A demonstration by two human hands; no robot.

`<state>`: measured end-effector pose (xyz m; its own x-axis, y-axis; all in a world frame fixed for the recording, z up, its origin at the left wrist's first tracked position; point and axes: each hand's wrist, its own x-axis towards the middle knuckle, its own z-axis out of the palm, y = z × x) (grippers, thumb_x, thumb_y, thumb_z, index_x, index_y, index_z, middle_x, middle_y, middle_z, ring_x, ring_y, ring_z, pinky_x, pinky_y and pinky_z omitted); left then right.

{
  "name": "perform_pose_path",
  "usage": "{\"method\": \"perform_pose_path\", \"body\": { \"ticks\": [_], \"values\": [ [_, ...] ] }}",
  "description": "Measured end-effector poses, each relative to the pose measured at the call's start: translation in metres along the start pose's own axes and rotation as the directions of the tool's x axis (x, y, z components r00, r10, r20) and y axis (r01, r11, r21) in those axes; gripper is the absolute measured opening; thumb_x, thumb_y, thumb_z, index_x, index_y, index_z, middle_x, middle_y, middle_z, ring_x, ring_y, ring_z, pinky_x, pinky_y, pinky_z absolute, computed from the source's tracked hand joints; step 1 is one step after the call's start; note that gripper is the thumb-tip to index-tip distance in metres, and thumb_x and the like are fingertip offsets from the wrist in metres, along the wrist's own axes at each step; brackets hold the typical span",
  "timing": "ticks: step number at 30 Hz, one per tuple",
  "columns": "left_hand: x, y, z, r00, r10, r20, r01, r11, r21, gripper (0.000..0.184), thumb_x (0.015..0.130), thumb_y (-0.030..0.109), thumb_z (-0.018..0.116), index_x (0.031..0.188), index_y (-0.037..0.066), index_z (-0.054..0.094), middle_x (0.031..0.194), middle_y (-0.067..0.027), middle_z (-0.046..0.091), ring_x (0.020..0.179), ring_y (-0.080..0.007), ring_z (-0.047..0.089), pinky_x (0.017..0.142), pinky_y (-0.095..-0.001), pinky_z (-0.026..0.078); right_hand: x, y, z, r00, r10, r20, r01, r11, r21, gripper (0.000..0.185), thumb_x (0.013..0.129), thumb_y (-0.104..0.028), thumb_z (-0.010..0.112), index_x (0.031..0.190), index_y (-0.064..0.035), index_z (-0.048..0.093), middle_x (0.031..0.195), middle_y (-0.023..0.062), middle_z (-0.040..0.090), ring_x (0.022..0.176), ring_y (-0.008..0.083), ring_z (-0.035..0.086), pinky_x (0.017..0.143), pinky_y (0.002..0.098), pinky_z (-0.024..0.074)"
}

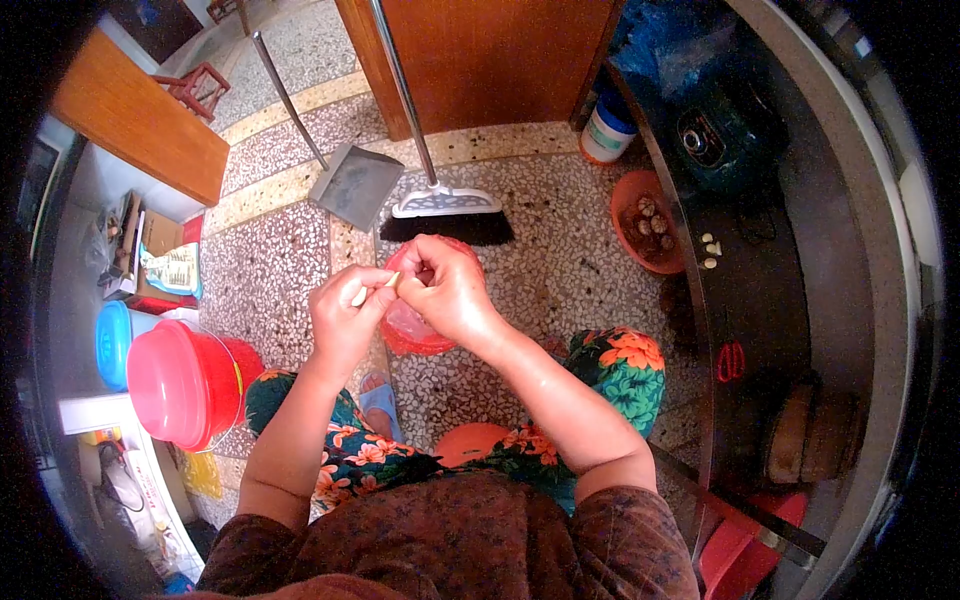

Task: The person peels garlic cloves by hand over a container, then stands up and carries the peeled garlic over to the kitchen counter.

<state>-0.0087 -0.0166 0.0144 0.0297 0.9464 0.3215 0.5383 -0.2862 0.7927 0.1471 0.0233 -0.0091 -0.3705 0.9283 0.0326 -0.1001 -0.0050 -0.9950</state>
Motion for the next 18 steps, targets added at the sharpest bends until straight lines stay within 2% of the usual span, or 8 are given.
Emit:
{"method": "perform_pose_path", "body": {
  "ticks": [3, 5, 7, 10, 14, 16, 17, 18],
  "values": [
    [-0.001, 0.000, 0.001, 0.998, -0.066, -0.020, 0.064, 0.994, -0.094, 0.010, 0.079, 0.001, 0.070, 0.088, 0.000, 0.067, 0.081, -0.0068, 0.067, 0.075, -0.0112, 0.062, 0.068, -0.0252, 0.049, -0.001, -0.004, 0.000, 1.000, 0.029, 0.011, -0.029, 0.996, 0.079, 0.006, 0.082, 0.003, 0.057, 0.083, -0.0017, 0.054, 0.078, -0.0020, 0.054, 0.072, 0.0040, 0.050, 0.061, 0.0212, 0.0438],
    [-0.002, 0.001, 0.002, 0.985, -0.170, 0.002, 0.162, 0.932, -0.325, 0.009, 0.080, 0.002, 0.069, 0.089, 0.000, 0.067, 0.083, -0.0052, 0.067, 0.077, -0.0093, 0.061, 0.069, -0.0235, 0.048, -0.001, -0.009, 0.000, 0.998, 0.052, 0.018, -0.054, 0.990, 0.129, 0.005, 0.083, 0.003, 0.057, 0.083, -0.0018, 0.055, 0.078, -0.0023, 0.054, 0.072, 0.0036, 0.050, 0.061, 0.0208, 0.0432],
    [-0.001, 0.003, 0.000, 0.983, -0.182, 0.013, 0.176, 0.924, -0.339, 0.009, 0.081, 0.002, 0.069, 0.089, 0.000, 0.067, 0.084, -0.0047, 0.067, 0.078, -0.0086, 0.060, 0.069, -0.0228, 0.048, -0.001, -0.013, -0.002, 0.988, 0.139, 0.071, -0.154, 0.945, 0.288, 0.004, 0.084, 0.001, 0.058, 0.085, -0.0022, 0.056, 0.077, -0.0034, 0.055, 0.070, 0.0023, 0.049, 0.060, 0.0196, 0.0421],
    [0.000, 0.002, -0.001, 0.982, -0.188, 0.021, 0.183, 0.915, -0.361, 0.009, 0.082, 0.001, 0.068, 0.090, 0.000, 0.066, 0.085, -0.0044, 0.067, 0.078, -0.0080, 0.059, 0.071, -0.0219, 0.048, -0.003, -0.019, -0.004, 0.978, 0.166, 0.124, -0.200, 0.917, 0.345, 0.003, 0.085, 0.000, 0.059, 0.086, -0.0024, 0.057, 0.076, -0.0045, 0.055, 0.069, 0.0012, 0.048, 0.059, 0.0182, 0.0411],
    [-0.001, 0.002, -0.001, 0.988, -0.152, 0.010, 0.146, 0.921, -0.360, 0.009, 0.082, -0.001, 0.067, 0.091, -0.001, 0.066, 0.085, -0.0045, 0.067, 0.079, -0.0083, 0.060, 0.071, -0.0219, 0.048, -0.002, -0.014, 0.000, 0.994, 0.071, 0.080, -0.089, 0.960, 0.264, 0.004, 0.084, -0.001, 0.060, 0.086, -0.0025, 0.057, 0.076, -0.0046, 0.055, 0.068, 0.0013, 0.048, 0.058, 0.0181, 0.0411],
    [-0.002, 0.001, -0.001, 0.986, -0.166, 0.027, 0.163, 0.911, -0.379, 0.009, 0.082, 0.000, 0.067, 0.091, -0.001, 0.066, 0.086, -0.0044, 0.067, 0.079, -0.0083, 0.060, 0.072, -0.0220, 0.048, -0.001, -0.012, 0.002, 0.998, 0.038, 0.052, -0.047, 0.979, 0.196, 0.005, 0.087, -0.003, 0.058, 0.084, -0.0049, 0.054, 0.071, -0.0055, 0.049, 0.056, 0.0001, 0.040, 0.048, 0.0179, 0.0310],
    [-0.002, 0.000, -0.001, 0.983, -0.178, 0.044, 0.181, 0.900, -0.396, 0.009, 0.082, 0.001, 0.068, 0.091, -0.001, 0.066, 0.086, -0.0043, 0.067, 0.079, -0.0084, 0.060, 0.072, -0.0220, 0.048, -0.002, -0.013, 0.002, 0.998, 0.037, 0.052, -0.047, 0.979, 0.197, 0.005, 0.087, -0.003, 0.058, 0.084, -0.0049, 0.054, 0.071, -0.0055, 0.049, 0.056, 0.0001, 0.040, 0.048, 0.0179, 0.0310],
    [-0.002, -0.003, -0.001, 0.983, -0.178, 0.045, 0.181, 0.900, -0.396, 0.009, 0.082, 0.001, 0.068, 0.091, -0.001, 0.066, 0.086, -0.0043, 0.067, 0.079, -0.0084, 0.060, 0.072, -0.0220, 0.048, -0.002, -0.014, 0.000, 0.996, 0.069, 0.060, -0.080, 0.974, 0.212, 0.004, 0.086, -0.003, 0.059, 0.084, -0.0037, 0.055, 0.073, -0.0051, 0.052, 0.062, 0.0006, 0.044, 0.054, 0.0181, 0.0362]
  ]
}}
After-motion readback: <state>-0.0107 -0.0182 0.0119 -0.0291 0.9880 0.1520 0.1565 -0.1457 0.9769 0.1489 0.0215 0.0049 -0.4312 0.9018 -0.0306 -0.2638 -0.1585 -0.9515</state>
